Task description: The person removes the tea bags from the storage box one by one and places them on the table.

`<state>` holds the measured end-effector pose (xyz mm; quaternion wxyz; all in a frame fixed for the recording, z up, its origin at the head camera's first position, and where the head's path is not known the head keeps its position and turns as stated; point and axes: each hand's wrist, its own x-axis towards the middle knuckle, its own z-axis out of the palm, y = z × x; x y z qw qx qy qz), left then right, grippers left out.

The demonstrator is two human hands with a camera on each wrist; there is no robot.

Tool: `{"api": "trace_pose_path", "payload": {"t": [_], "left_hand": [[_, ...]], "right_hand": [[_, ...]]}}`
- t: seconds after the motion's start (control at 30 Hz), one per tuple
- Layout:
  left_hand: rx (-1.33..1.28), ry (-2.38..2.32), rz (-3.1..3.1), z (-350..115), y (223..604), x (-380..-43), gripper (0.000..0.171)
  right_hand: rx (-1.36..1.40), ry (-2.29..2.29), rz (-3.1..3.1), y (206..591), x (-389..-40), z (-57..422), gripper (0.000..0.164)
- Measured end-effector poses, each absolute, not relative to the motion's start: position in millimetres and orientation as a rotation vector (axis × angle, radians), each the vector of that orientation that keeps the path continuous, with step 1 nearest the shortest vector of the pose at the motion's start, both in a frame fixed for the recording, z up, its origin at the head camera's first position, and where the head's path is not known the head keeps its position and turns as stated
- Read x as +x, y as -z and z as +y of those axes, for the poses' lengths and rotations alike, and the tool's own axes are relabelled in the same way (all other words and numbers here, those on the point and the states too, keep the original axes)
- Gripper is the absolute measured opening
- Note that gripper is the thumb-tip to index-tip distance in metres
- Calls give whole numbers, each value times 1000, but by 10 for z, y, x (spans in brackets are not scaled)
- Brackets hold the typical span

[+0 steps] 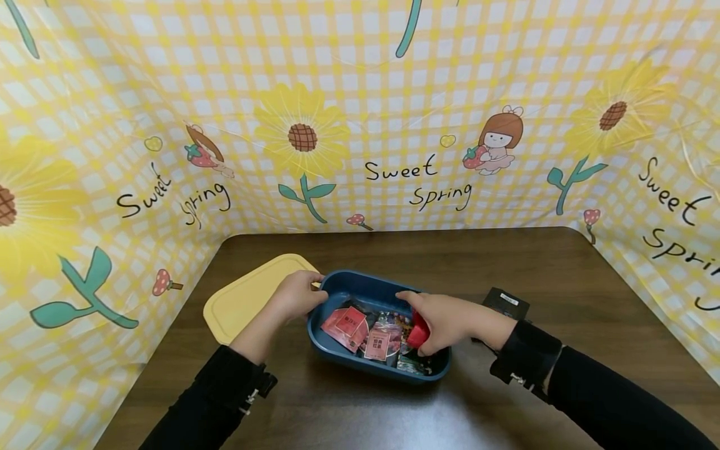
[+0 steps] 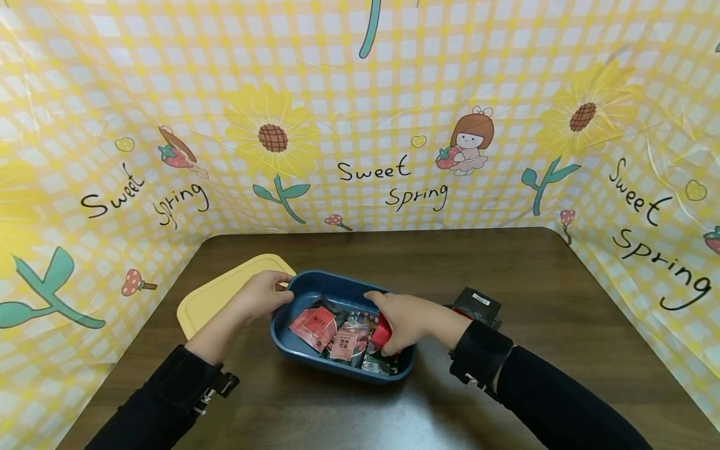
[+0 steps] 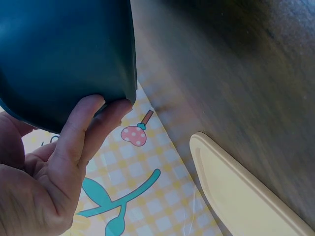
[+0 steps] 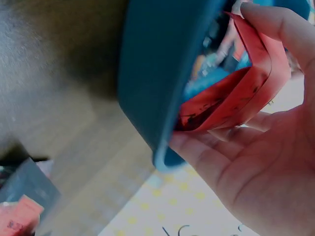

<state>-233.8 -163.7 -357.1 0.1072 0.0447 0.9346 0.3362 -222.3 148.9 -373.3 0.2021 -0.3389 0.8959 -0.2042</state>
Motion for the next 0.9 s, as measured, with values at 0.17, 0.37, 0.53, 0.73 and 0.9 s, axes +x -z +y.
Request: {"api": "trace_pose_path", "payload": {"t": [0.17,0.37,0.53,0.73,0.9], "left_hand": [[136,-987,2755,-1635,3575,-2341,39],[131,-981,2749,-1637,3576,-2340,39],[114,-976,2738,-1633,3572,-2340,40],[107,-980,2726,-1634,3573,-2344,40],[121,-983,2724,-1621,3585,-2356,41]], "right_hand": [[-972,664,2540,3570,-2227,1635,101],[-950,700,2642,3411,-2258,1932,106],[-843,708,2697,3430,-2314,2284,112],[-697,602,2713,3626,-2376,2680,107],[-584,510,2718,3790,-2380,2872,107]]}}
